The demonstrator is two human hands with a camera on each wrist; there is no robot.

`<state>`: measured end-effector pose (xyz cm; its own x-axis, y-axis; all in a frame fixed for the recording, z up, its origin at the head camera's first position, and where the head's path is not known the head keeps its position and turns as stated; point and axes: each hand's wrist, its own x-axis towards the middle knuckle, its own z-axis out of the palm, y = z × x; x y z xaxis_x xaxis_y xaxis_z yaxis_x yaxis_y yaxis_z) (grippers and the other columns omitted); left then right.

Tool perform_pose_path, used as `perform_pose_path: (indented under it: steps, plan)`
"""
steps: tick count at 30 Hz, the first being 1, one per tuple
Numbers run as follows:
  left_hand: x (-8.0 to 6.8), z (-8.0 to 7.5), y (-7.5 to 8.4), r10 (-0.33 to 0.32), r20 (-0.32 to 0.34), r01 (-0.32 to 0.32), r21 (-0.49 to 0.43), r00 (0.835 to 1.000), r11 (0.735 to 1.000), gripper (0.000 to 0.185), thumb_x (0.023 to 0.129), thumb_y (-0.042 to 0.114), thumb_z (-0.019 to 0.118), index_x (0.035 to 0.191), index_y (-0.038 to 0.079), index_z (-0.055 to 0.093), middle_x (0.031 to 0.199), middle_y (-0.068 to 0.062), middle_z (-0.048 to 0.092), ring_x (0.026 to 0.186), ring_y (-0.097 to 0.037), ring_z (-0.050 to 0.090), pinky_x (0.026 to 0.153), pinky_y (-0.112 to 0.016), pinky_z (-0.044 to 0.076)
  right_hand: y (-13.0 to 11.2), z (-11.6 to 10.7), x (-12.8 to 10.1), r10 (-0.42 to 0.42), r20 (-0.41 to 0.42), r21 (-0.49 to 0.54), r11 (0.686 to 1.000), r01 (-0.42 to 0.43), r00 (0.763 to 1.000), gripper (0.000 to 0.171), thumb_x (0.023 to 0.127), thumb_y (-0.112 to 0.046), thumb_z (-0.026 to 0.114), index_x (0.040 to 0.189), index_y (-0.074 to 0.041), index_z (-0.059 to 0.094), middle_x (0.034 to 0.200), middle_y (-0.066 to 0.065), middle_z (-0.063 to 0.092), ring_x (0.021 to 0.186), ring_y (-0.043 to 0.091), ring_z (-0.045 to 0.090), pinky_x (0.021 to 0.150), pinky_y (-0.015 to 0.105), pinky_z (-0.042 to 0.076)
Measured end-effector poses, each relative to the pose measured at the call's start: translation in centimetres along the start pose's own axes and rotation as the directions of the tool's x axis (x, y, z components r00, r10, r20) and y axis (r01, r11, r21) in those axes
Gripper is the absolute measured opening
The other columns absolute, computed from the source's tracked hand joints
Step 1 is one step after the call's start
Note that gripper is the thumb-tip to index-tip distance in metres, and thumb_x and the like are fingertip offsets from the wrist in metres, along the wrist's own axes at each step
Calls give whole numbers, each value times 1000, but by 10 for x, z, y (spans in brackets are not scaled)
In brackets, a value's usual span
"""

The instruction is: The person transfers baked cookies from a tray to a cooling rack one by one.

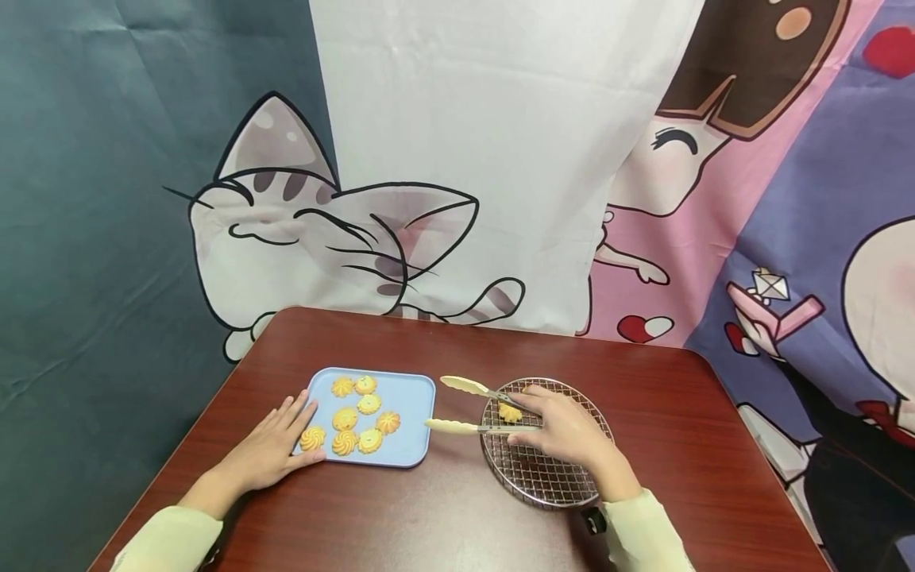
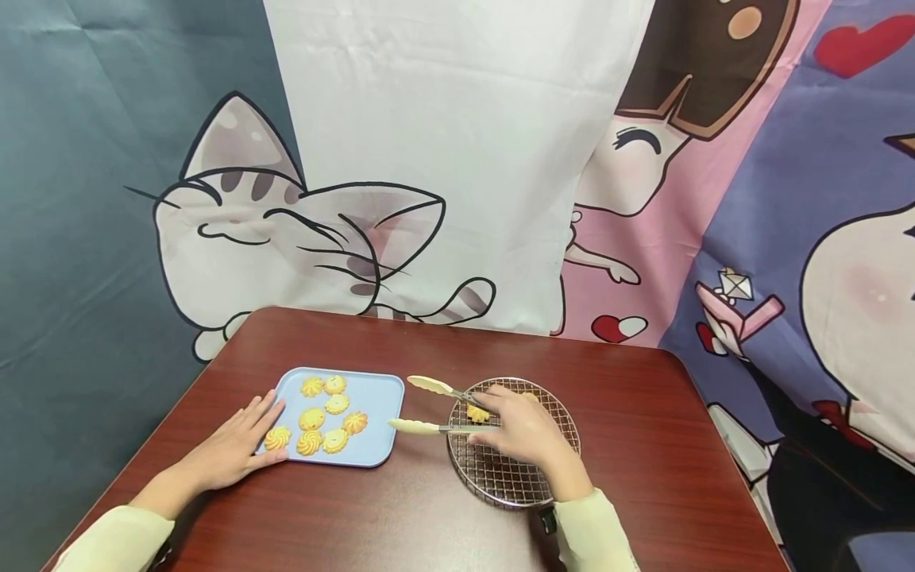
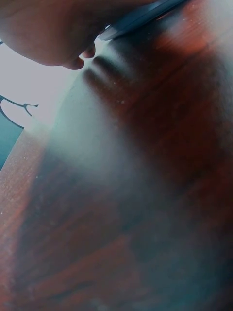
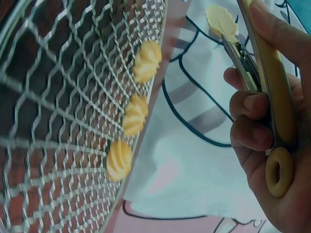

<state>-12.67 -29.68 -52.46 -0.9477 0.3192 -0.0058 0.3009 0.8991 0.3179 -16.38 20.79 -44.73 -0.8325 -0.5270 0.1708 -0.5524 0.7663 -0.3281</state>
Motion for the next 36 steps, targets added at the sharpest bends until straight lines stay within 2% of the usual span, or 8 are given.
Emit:
perform_pose_path:
  steps: [6, 11, 17, 24, 31, 36]
  plan:
    - [0, 1, -1, 0, 4, 0, 1, 1000, 1000, 95, 92, 66, 59, 157, 2, 33, 166, -22, 20, 150, -49, 20, 116, -66, 22, -7, 13, 7, -21, 32, 7, 1000, 21, 999, 67, 79, -46, 85, 137, -18, 66, 129, 3, 66, 113, 24, 66, 91, 48, 55]
    - [0, 1, -2, -2, 1, 2, 5, 1000, 1000, 95, 92, 66, 59, 157, 2, 33, 166, -22, 19, 150, -49, 20, 116, -66, 22, -13, 19, 15, -72, 32, -2, 997, 72, 997, 64, 78, -48, 84, 134, -20, 68, 120, -4, 69, 109, 19, 65, 88, 42, 56]
    - [-1, 0, -2, -5, 4, 5, 1, 1000, 1000, 96, 92, 66, 59, 158, 2, 33, 166, -22, 19, 150, -49, 20, 116, -66, 22, -18, 24, 29, -144, 40, -24, 989, 145, 989, 61, 80, -47, 84, 132, -18, 70, 107, -9, 68, 90, 10, 65, 78, 33, 55]
    - [-1, -2, -1, -10, 1, 10, 1, 1000, 1000, 96, 92, 66, 60, 157, 2, 33, 166, -22, 19, 150, -49, 19, 116, -66, 23, -26, 28, 47, -148, 119, -21, 988, 152, 982, 59, 80, -47, 83, 132, -22, 70, 100, -8, 67, 71, 4, 54, 66, 28, 50]
    - [-1, -1, 0, -12, 14, 12, -2, 1000, 1000, 96, 92, 66, 60, 157, 2, 33, 166, -21, 19, 150, -48, 19, 116, -65, 22, -28, 32, 56, -179, 130, -11, 983, 182, 975, 56, 80, -46, 84, 128, -21, 72, 99, -7, 68, 71, 4, 52, 64, 27, 49]
    - [-1, -1, 1, -11, 10, 11, 7, 1000, 1000, 96, 91, 67, 60, 157, 1, 33, 166, -22, 20, 150, -48, 20, 116, -65, 22, -30, 32, 63, -165, 171, 5, 986, 166, 971, 55, 81, -44, 84, 130, -22, 72, 104, -7, 69, 80, 10, 63, 69, 30, 52]
